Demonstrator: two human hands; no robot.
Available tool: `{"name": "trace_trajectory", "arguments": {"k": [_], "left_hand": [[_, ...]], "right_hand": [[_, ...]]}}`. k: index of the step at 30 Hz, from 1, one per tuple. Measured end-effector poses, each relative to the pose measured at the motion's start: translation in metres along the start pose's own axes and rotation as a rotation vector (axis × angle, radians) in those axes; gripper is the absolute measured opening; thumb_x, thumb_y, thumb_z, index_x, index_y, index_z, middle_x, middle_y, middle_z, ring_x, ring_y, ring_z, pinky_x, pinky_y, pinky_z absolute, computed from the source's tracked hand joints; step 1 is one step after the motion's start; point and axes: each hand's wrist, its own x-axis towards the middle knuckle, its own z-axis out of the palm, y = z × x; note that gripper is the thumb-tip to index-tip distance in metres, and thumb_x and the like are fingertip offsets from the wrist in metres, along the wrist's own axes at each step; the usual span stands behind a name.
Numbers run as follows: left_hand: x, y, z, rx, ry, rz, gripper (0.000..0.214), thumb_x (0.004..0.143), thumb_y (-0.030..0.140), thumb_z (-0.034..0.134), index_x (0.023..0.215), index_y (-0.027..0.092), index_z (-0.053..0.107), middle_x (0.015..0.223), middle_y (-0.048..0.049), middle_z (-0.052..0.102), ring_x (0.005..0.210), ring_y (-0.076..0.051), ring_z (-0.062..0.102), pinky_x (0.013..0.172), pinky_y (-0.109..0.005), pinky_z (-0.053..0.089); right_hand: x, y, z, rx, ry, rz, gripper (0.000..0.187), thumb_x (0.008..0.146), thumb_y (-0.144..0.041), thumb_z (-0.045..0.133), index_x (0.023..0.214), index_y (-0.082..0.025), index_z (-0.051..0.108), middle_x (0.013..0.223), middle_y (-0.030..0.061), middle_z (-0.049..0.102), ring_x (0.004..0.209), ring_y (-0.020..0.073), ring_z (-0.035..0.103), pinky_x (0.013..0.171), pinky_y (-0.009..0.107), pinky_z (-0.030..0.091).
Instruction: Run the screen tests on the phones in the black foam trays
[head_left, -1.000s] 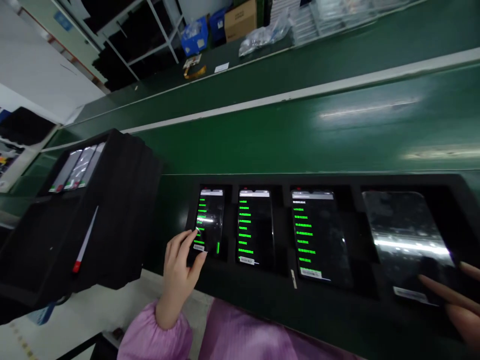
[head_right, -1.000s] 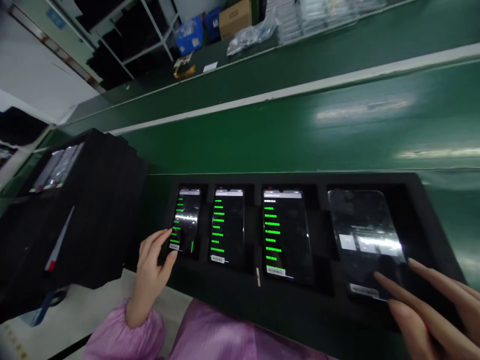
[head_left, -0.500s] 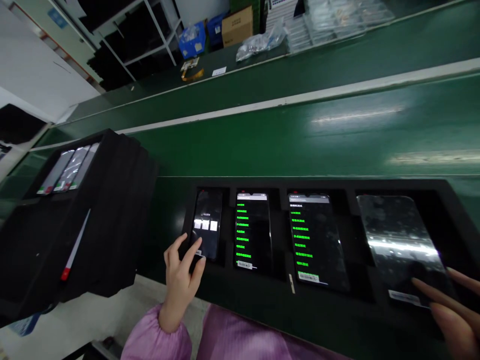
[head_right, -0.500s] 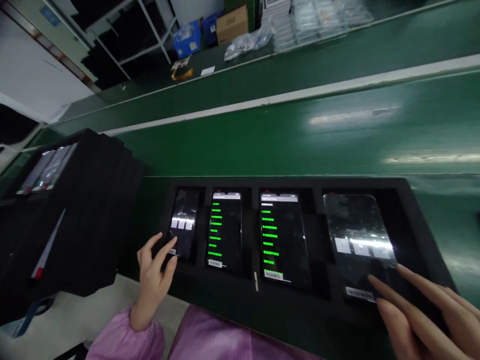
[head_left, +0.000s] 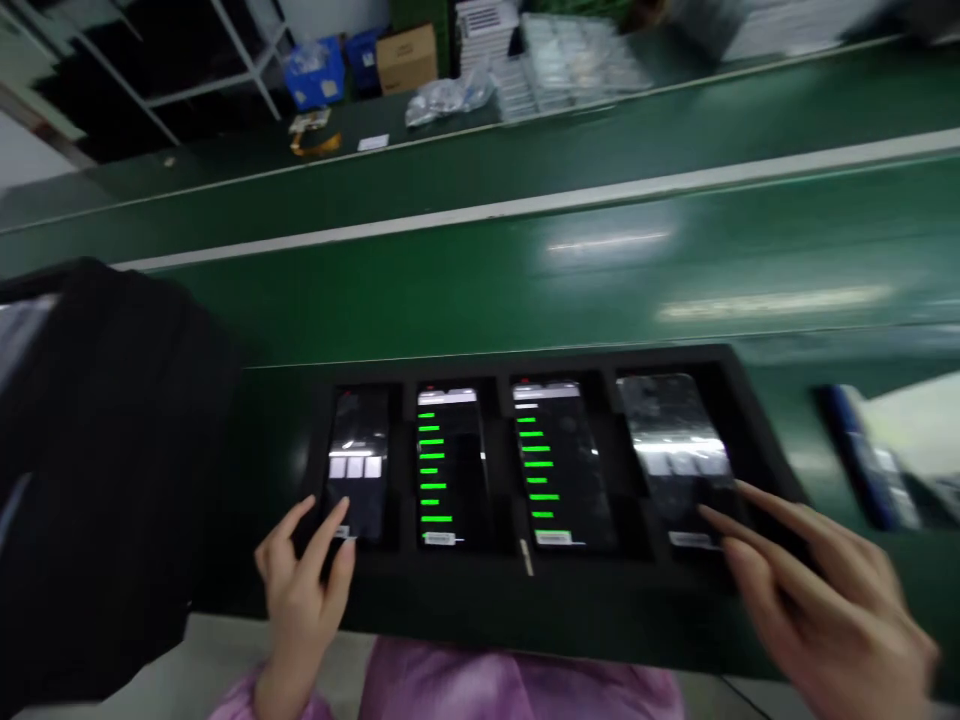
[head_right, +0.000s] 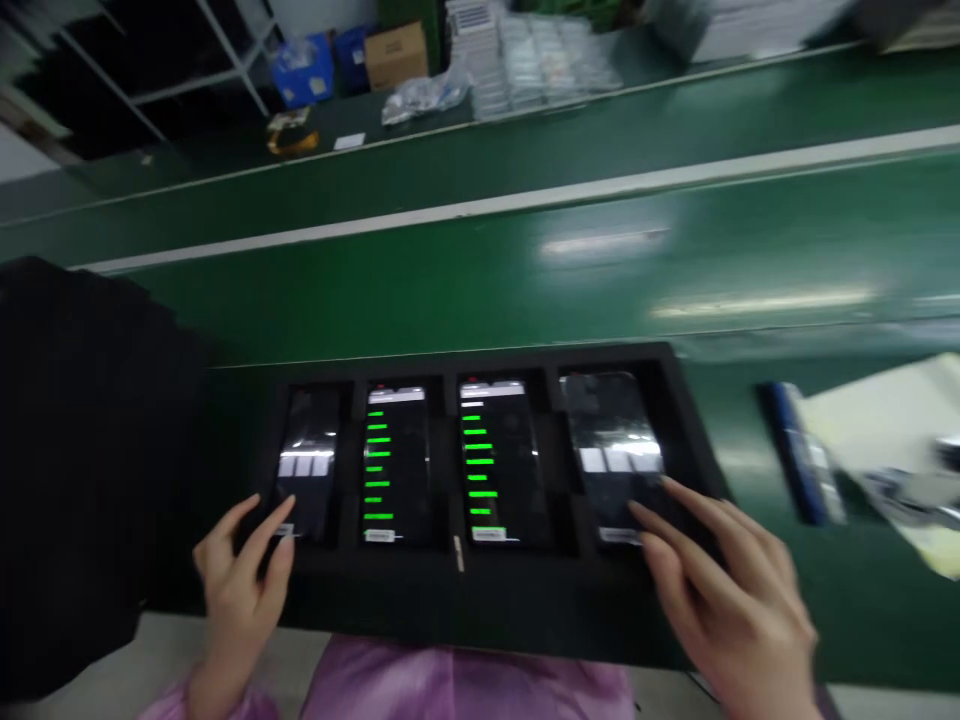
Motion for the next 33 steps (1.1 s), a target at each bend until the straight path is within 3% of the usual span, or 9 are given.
{"name": "trace_trajectory", "arguments": {"k": [3, 6, 9, 19, 26, 29, 33], "left_hand": [[-0.003, -0.006, 0.004, -0.012, 0.014, 0.003, 0.032, 0.1, 0.034, 0.06, 0.126, 0.026, 0.076, 0.142, -0.0138, 0.059, 0.116, -0.028, 0.062, 0.108, -0.048, 0.041], [-0.004, -0.01, 0.007, -0.037, 0.025, 0.015, 0.032, 0.099, 0.035, 0.063, 0.127, 0.026, 0.076, 0.143, -0.0143, 0.06, 0.108, -0.027, 0.061, 0.109, -0.05, 0.039], [-0.004, -0.011, 0.008, -0.041, 0.025, 0.022, 0.033, 0.099, 0.035, 0.063, 0.128, 0.026, 0.075, 0.143, -0.0143, 0.06, 0.105, -0.027, 0.06, 0.108, -0.051, 0.038], [-0.003, -0.014, 0.011, -0.005, 0.044, 0.105, 0.041, 0.098, 0.03, 0.063, 0.138, 0.024, 0.07, 0.142, -0.0186, 0.062, 0.098, -0.028, 0.057, 0.104, -0.053, 0.038], [-0.003, -0.014, 0.011, -0.023, 0.052, 0.101, 0.036, 0.099, 0.032, 0.063, 0.132, 0.021, 0.073, 0.141, -0.018, 0.061, 0.102, -0.028, 0.057, 0.105, -0.052, 0.038], [0.0, -0.012, 0.011, -0.017, 0.072, 0.109, 0.033, 0.099, 0.031, 0.064, 0.128, 0.019, 0.075, 0.14, -0.0182, 0.061, 0.104, -0.027, 0.058, 0.104, -0.049, 0.039], [0.001, -0.01, 0.01, -0.034, 0.072, 0.116, 0.03, 0.099, 0.028, 0.065, 0.126, 0.018, 0.075, 0.144, -0.0193, 0.059, 0.11, -0.028, 0.059, 0.104, -0.047, 0.038]], "right_hand": [[0.004, -0.003, -0.003, -0.06, 0.032, -0.057, 0.069, 0.097, -0.015, 0.065, 0.155, -0.049, 0.053, 0.139, 0.0041, 0.067, 0.113, 0.0337, 0.07, 0.098, 0.055, 0.059], [0.004, -0.002, -0.004, -0.069, 0.039, -0.063, 0.041, 0.098, -0.015, 0.065, 0.136, -0.032, 0.072, 0.137, 0.0072, 0.068, 0.118, 0.0312, 0.068, 0.1, 0.051, 0.059], [0.003, -0.002, -0.004, -0.072, 0.038, -0.053, 0.026, 0.1, -0.017, 0.063, 0.12, -0.025, 0.077, 0.134, 0.0088, 0.07, 0.119, 0.0292, 0.068, 0.101, 0.049, 0.059], [0.004, -0.003, -0.004, -0.057, 0.039, -0.049, 0.023, 0.099, -0.015, 0.064, 0.114, -0.023, 0.079, 0.132, 0.0092, 0.071, 0.118, 0.0281, 0.068, 0.102, 0.048, 0.058], [0.015, -0.004, -0.009, -0.072, 0.038, -0.044, 0.024, 0.1, -0.018, 0.063, 0.118, -0.025, 0.078, 0.134, 0.0083, 0.069, 0.116, 0.0262, 0.069, 0.099, 0.043, 0.057], [0.027, -0.001, -0.01, -0.126, 0.0, -0.022, 0.029, 0.105, -0.027, 0.058, 0.128, -0.025, 0.074, 0.149, 0.0118, 0.06, 0.129, 0.0323, 0.062, 0.105, 0.049, 0.053], [0.045, -0.017, -0.006, -0.149, -0.023, -0.055, 0.025, 0.106, -0.028, 0.055, 0.119, -0.023, 0.076, 0.151, 0.014, 0.059, 0.133, 0.0373, 0.057, 0.107, 0.056, 0.047]]}}
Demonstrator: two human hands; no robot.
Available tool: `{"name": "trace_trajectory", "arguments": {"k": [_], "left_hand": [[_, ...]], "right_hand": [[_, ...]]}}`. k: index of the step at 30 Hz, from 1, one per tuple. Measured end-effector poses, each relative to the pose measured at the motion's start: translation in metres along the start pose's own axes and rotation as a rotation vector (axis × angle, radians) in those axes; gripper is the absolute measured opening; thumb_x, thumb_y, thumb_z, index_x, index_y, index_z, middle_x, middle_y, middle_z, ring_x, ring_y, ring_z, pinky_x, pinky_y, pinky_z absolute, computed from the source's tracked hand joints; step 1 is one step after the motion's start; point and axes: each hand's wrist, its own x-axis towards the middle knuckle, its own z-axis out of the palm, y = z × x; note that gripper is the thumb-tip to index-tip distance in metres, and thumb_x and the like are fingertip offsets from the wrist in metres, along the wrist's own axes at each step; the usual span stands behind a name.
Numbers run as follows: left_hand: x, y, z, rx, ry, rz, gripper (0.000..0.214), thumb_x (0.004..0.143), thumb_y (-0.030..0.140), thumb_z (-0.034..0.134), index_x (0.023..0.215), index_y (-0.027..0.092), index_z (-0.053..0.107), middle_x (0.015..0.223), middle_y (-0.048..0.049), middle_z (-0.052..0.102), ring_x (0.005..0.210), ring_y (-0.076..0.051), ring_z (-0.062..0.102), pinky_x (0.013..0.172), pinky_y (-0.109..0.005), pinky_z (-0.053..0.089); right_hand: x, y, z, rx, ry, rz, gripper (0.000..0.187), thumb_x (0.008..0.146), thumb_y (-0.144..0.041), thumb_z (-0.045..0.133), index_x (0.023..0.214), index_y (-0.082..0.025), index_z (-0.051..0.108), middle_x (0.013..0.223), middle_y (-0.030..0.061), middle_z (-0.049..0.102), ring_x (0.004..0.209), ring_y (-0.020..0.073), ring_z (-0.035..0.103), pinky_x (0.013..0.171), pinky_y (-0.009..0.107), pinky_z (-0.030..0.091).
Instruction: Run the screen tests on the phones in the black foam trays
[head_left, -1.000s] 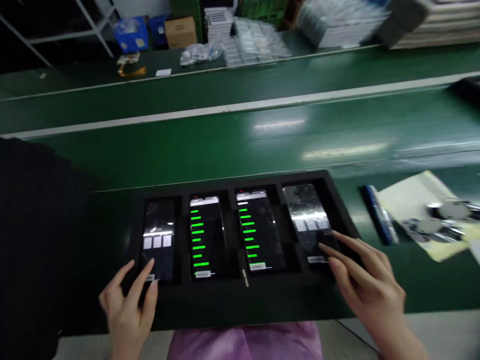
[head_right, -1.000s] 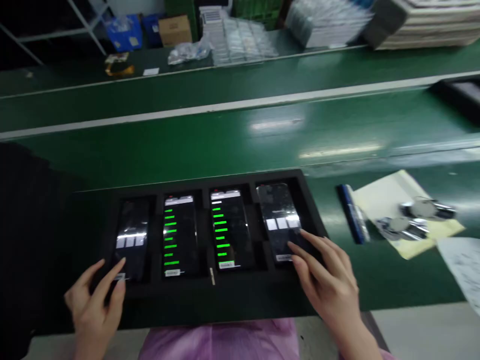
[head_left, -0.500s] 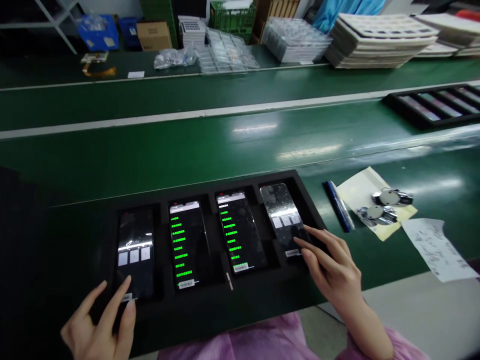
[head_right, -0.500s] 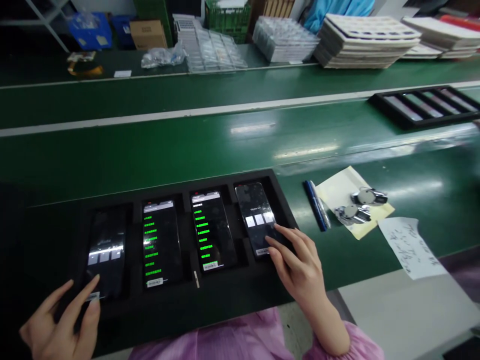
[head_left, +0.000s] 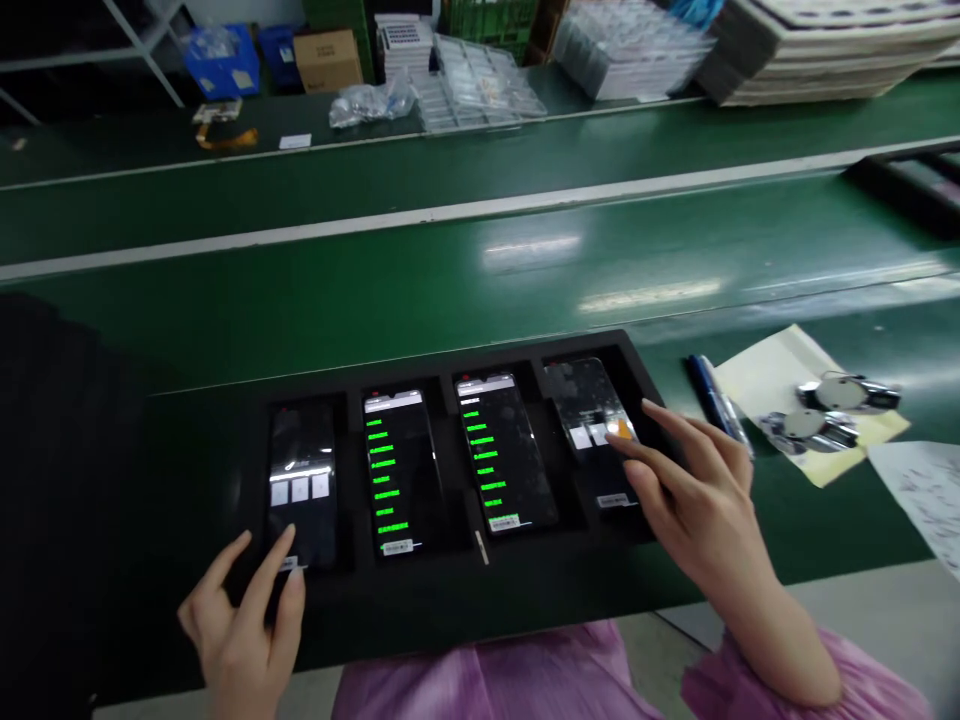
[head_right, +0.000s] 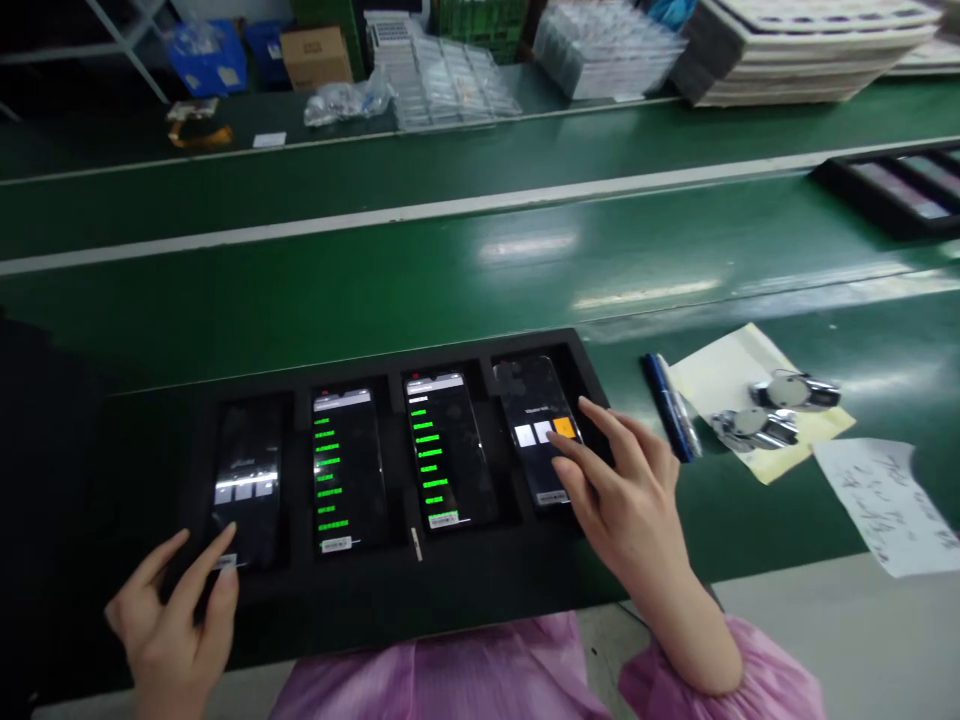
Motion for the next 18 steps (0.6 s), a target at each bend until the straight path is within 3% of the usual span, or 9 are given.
{"name": "trace_trajectory", "arguments": {"k": [5, 8, 14, 18], "left_hand": [[0.0, 0.001, 0.0, -0.005, -0.009, -0.017, 0.029, 0.1, 0.026, 0.064, 0.126, 0.019, 0.075, 0.144, -0.0177, 0.057, 0.116, -0.028, 0.059, 0.107, -0.046, 0.038], [0.005, 0.003, -0.005, 0.008, -0.019, -0.003, 0.029, 0.1, 0.024, 0.063, 0.127, 0.019, 0.074, 0.144, -0.017, 0.056, 0.119, -0.028, 0.059, 0.107, -0.045, 0.041], [0.036, 0.017, -0.016, 0.109, -0.106, 0.019, 0.021, 0.1, 0.027, 0.067, 0.118, 0.019, 0.076, 0.131, -0.0136, 0.063, 0.119, -0.028, 0.061, 0.125, -0.056, 0.029], [0.057, 0.02, -0.013, 0.132, -0.212, 0.05, 0.035, 0.101, 0.04, 0.067, 0.133, 0.026, 0.071, 0.142, -0.0142, 0.059, 0.135, -0.035, 0.055, 0.126, -0.07, 0.021]], "right_hand": [[0.022, -0.048, 0.004, 0.149, -0.13, -0.285, 0.029, 0.11, -0.036, 0.053, 0.126, -0.024, 0.073, 0.148, 0.0138, 0.06, 0.131, 0.0309, 0.058, 0.103, 0.049, 0.046], [0.028, -0.064, 0.01, 0.128, -0.142, -0.31, 0.029, 0.11, -0.039, 0.051, 0.124, -0.026, 0.074, 0.148, 0.0129, 0.062, 0.13, 0.0315, 0.058, 0.103, 0.051, 0.042], [0.019, -0.059, 0.017, 0.221, -0.057, -0.304, 0.025, 0.108, -0.031, 0.053, 0.126, -0.026, 0.069, 0.139, 0.0132, 0.066, 0.119, 0.0344, 0.064, 0.095, 0.051, 0.043], [0.011, -0.051, 0.021, 0.236, -0.081, -0.277, 0.025, 0.105, -0.031, 0.056, 0.125, -0.029, 0.071, 0.139, 0.012, 0.067, 0.115, 0.0371, 0.065, 0.089, 0.052, 0.045]]}}
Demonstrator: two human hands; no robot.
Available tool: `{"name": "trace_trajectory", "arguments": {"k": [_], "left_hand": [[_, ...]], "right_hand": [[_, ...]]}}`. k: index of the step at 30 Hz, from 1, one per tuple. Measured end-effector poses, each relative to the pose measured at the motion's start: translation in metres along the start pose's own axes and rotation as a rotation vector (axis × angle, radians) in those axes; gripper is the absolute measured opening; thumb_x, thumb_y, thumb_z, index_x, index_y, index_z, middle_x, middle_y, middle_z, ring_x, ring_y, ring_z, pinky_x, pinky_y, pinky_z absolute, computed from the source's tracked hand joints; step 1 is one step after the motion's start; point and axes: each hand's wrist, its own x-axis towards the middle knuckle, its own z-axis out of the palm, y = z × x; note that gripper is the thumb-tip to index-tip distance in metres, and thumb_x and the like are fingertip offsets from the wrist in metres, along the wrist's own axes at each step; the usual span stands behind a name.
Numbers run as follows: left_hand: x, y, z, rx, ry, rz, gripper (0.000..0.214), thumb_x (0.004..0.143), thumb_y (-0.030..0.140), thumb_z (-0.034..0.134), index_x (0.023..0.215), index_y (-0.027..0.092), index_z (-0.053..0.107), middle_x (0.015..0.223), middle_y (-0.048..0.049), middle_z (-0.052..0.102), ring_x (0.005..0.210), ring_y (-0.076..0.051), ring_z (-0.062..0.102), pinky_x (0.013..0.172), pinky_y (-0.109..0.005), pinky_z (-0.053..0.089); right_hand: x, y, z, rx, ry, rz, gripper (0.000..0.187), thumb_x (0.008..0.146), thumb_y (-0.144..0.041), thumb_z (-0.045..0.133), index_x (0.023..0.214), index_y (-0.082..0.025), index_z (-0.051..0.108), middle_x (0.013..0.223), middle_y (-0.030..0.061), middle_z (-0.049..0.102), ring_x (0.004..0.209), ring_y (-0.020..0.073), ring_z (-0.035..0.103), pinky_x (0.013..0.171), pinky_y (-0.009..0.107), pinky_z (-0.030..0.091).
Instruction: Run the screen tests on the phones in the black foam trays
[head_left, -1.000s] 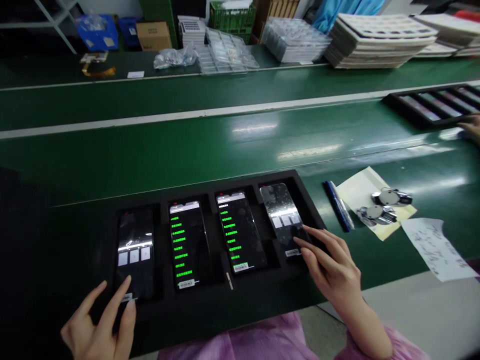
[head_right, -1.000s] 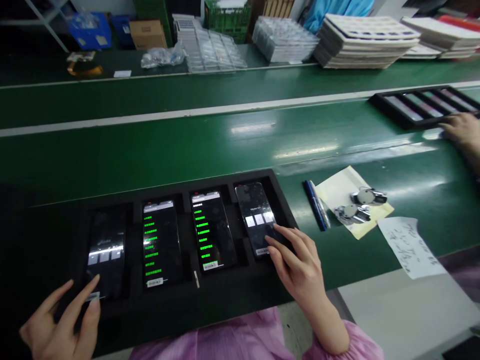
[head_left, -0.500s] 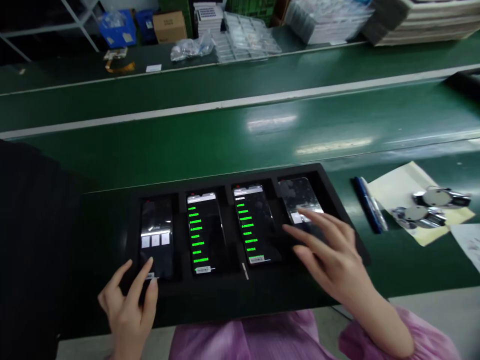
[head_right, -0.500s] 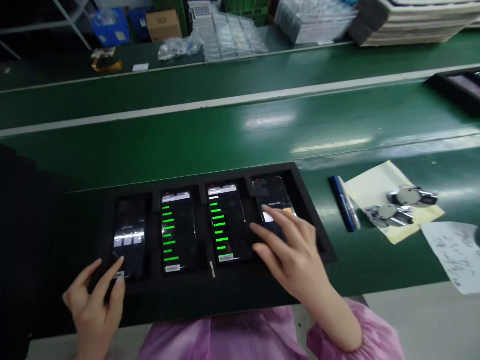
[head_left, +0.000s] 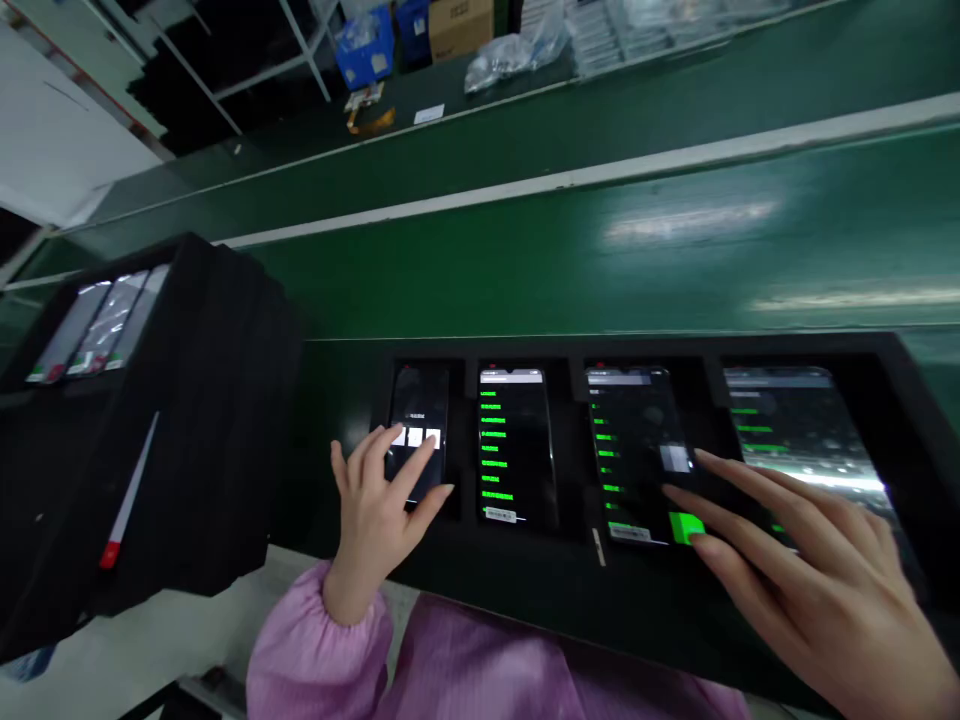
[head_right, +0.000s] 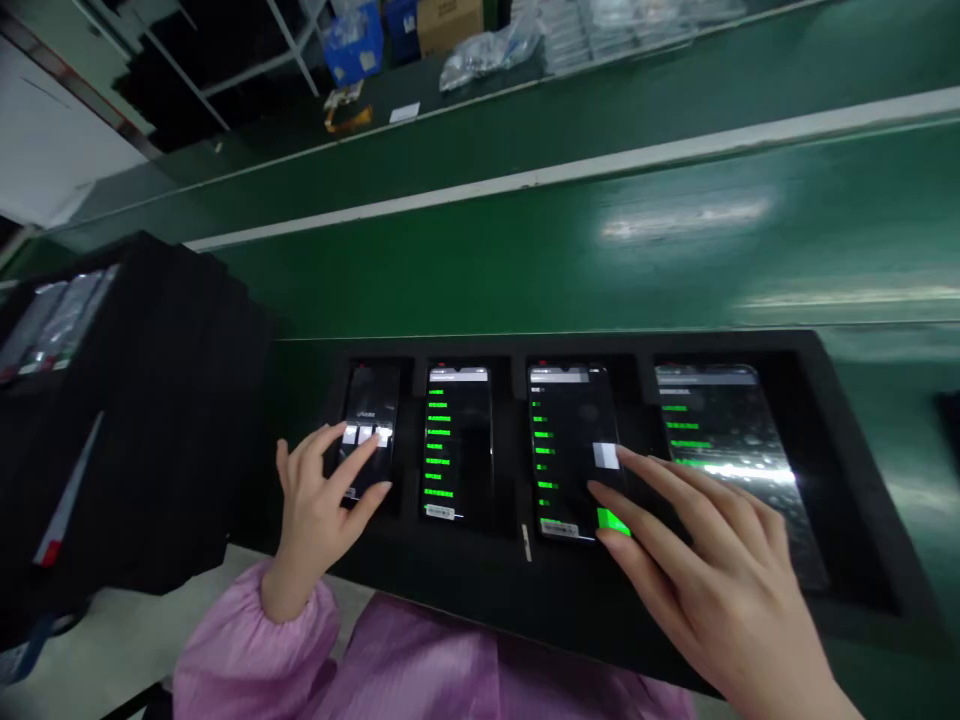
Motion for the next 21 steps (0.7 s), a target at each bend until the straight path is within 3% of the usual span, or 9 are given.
{"name": "trace_trajectory", "arguments": {"k": [3, 7, 13, 18, 21], "left_hand": [[0.004, 0.005, -0.003, -0.013, -0.051, -0.001, 0.038, 0.101, 0.043, 0.065, 0.136, 0.028, 0.069, 0.148, -0.0142, 0.056, 0.142, -0.037, 0.049, 0.126, -0.073, 0.017], [0.008, 0.026, -0.007, -0.133, 0.023, 0.042, 0.037, 0.104, 0.042, 0.06, 0.135, 0.025, 0.069, 0.14, -0.0131, 0.061, 0.138, -0.03, 0.053, 0.131, -0.062, 0.017], [0.026, 0.057, 0.003, -0.142, -0.1, 0.085, 0.045, 0.103, 0.058, 0.058, 0.137, 0.031, 0.07, 0.151, -0.0105, 0.059, 0.144, -0.034, 0.048, 0.131, -0.067, 0.001], [0.015, 0.059, 0.002, -0.21, 0.016, 0.036, 0.04, 0.106, 0.049, 0.056, 0.135, 0.026, 0.071, 0.137, -0.0103, 0.066, 0.137, -0.027, 0.054, 0.134, -0.056, 0.01], [0.004, 0.061, 0.002, -0.211, 0.025, 0.032, 0.039, 0.107, 0.048, 0.054, 0.132, 0.025, 0.072, 0.135, -0.0104, 0.067, 0.135, -0.026, 0.056, 0.134, -0.053, 0.013]], "right_hand": [[-0.006, 0.003, 0.001, -0.062, -0.012, 0.001, 0.026, 0.105, -0.031, 0.053, 0.123, -0.025, 0.072, 0.14, 0.0164, 0.066, 0.114, 0.0418, 0.065, 0.086, 0.055, 0.044], [-0.009, 0.004, 0.004, -0.082, -0.034, -0.011, 0.03, 0.107, -0.035, 0.05, 0.122, -0.022, 0.073, 0.141, 0.0165, 0.065, 0.117, 0.0424, 0.064, 0.085, 0.054, 0.045], [-0.007, 0.001, 0.002, -0.093, -0.01, -0.022, 0.028, 0.107, -0.033, 0.052, 0.118, -0.019, 0.075, 0.138, 0.0179, 0.066, 0.118, 0.0407, 0.064, 0.087, 0.052, 0.045], [-0.007, 0.0, 0.0, -0.105, 0.001, -0.018, 0.029, 0.108, -0.033, 0.051, 0.118, -0.018, 0.074, 0.137, 0.0175, 0.067, 0.118, 0.0404, 0.064, 0.088, 0.052, 0.045], [-0.008, 0.0, 0.002, -0.102, 0.025, -0.009, 0.029, 0.108, -0.034, 0.052, 0.117, -0.018, 0.075, 0.136, 0.017, 0.068, 0.118, 0.0402, 0.065, 0.09, 0.053, 0.045]]}}
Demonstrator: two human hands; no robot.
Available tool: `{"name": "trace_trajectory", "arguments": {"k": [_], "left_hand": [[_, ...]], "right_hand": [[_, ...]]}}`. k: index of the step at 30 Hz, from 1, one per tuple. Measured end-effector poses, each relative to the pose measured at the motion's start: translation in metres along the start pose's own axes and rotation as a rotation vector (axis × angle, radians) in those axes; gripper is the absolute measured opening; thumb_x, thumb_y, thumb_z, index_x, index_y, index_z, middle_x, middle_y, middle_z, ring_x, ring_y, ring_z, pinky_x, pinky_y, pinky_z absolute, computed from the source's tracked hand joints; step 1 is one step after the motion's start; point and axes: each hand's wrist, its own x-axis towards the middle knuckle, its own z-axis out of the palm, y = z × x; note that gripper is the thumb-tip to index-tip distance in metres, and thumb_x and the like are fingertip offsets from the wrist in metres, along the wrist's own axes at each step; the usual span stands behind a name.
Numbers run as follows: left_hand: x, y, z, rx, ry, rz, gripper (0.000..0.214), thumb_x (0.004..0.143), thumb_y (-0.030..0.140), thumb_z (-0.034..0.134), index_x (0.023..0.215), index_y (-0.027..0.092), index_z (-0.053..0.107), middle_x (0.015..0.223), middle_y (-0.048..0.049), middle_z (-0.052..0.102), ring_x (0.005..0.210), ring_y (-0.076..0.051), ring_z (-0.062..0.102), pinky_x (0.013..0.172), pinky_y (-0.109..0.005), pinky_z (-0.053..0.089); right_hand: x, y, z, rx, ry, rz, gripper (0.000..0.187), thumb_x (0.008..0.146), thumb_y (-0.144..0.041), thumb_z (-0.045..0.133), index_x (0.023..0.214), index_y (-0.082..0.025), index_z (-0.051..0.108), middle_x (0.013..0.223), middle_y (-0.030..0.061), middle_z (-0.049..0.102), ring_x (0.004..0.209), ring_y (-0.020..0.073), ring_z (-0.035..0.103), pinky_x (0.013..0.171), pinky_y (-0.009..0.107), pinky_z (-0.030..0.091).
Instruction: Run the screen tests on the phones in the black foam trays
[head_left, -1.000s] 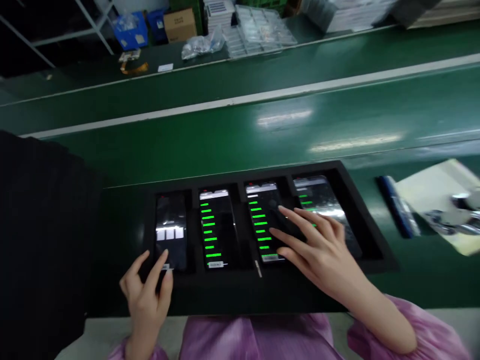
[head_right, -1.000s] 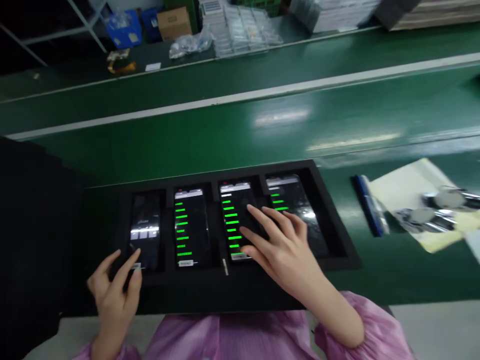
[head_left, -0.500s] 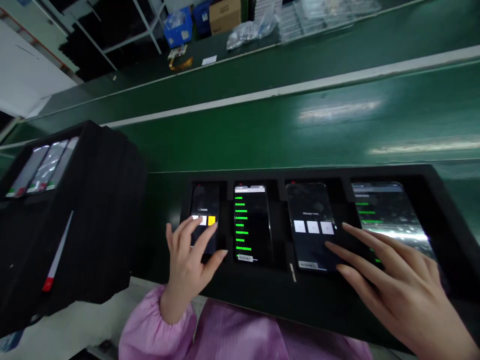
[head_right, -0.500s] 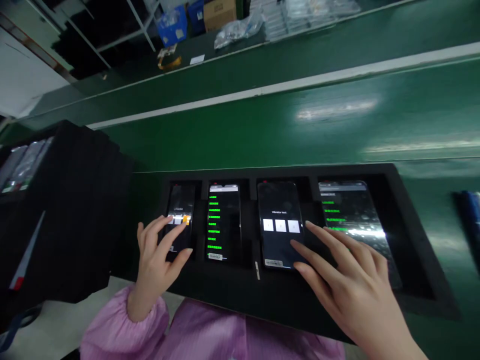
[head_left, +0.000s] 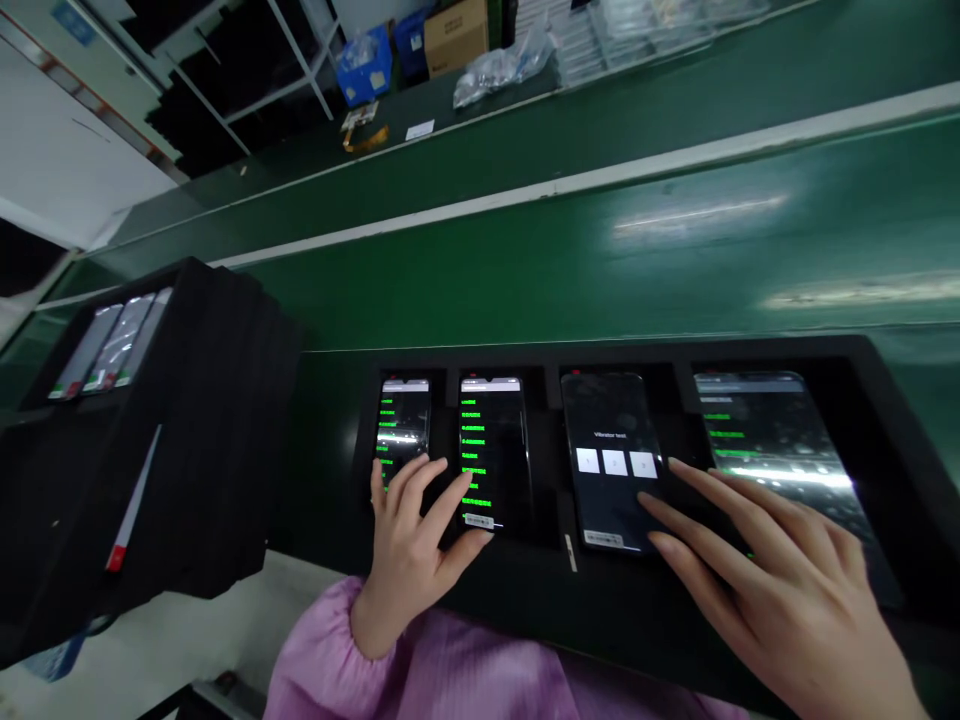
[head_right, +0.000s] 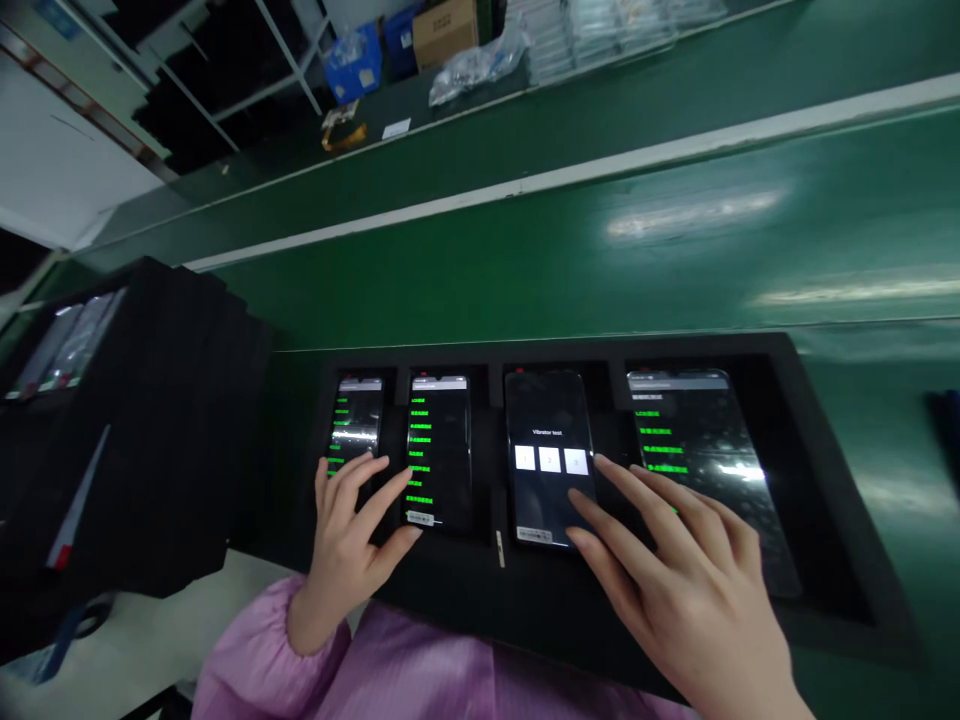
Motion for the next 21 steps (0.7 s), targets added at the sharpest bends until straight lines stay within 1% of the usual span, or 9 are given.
{"name": "trace_trajectory", "arguments": {"k": [3, 6, 9, 12, 16, 21], "left_hand": [[-0.0044, 0.0011, 0.0033, 0.027, 0.003, -0.006, 0.041, 0.107, 0.051, 0.052, 0.131, 0.025, 0.073, 0.136, -0.0108, 0.067, 0.135, -0.027, 0.057, 0.134, -0.053, 0.014], [-0.0038, -0.0003, 0.0049, 0.039, -0.004, 0.009, 0.042, 0.107, 0.051, 0.051, 0.13, 0.025, 0.074, 0.136, -0.0112, 0.067, 0.136, -0.027, 0.056, 0.134, -0.053, 0.015], [-0.0021, -0.0026, 0.0042, 0.036, -0.003, 0.084, 0.039, 0.106, 0.049, 0.054, 0.129, 0.025, 0.075, 0.134, -0.0109, 0.068, 0.134, -0.027, 0.057, 0.134, -0.055, 0.015], [-0.0012, -0.0033, 0.0041, 0.047, -0.015, 0.151, 0.038, 0.107, 0.048, 0.053, 0.129, 0.027, 0.075, 0.135, -0.0103, 0.068, 0.134, -0.027, 0.057, 0.134, -0.057, 0.013], [-0.0004, -0.0017, 0.0062, 0.07, -0.038, 0.157, 0.041, 0.108, 0.052, 0.049, 0.129, 0.028, 0.075, 0.137, -0.0103, 0.069, 0.136, -0.027, 0.054, 0.134, -0.059, 0.009], [0.0002, -0.0016, 0.0082, 0.057, -0.006, 0.169, 0.04, 0.108, 0.05, 0.05, 0.127, 0.027, 0.076, 0.134, -0.0103, 0.069, 0.135, -0.027, 0.054, 0.134, -0.059, 0.011]], "right_hand": [[-0.0008, 0.0006, 0.0018, 0.024, 0.011, 0.004, 0.028, 0.107, -0.034, 0.054, 0.117, -0.018, 0.074, 0.137, 0.0175, 0.068, 0.119, 0.0408, 0.065, 0.09, 0.053, 0.045], [-0.0014, 0.0009, 0.0028, 0.041, 0.013, 0.012, 0.026, 0.106, -0.034, 0.057, 0.119, -0.018, 0.073, 0.137, 0.0176, 0.068, 0.119, 0.0408, 0.065, 0.09, 0.053, 0.046], [-0.0024, 0.001, 0.0038, 0.036, 0.003, 0.023, 0.025, 0.106, -0.034, 0.058, 0.12, -0.02, 0.072, 0.138, 0.0162, 0.068, 0.119, 0.0392, 0.065, 0.09, 0.052, 0.046], [-0.0029, 0.0007, 0.0043, 0.035, 0.0, 0.027, 0.023, 0.106, -0.033, 0.059, 0.121, -0.021, 0.071, 0.138, 0.0153, 0.067, 0.12, 0.0384, 0.065, 0.09, 0.052, 0.046], [-0.0006, -0.0002, 0.0021, 0.029, 0.001, 0.016, 0.02, 0.105, -0.028, 0.062, 0.12, -0.019, 0.071, 0.136, 0.0171, 0.067, 0.118, 0.0382, 0.065, 0.09, 0.051, 0.047], [0.0035, -0.002, 0.0006, 0.027, 0.003, -0.003, 0.019, 0.102, -0.023, 0.065, 0.119, -0.017, 0.072, 0.135, 0.0173, 0.068, 0.117, 0.0359, 0.066, 0.092, 0.05, 0.048]]}}
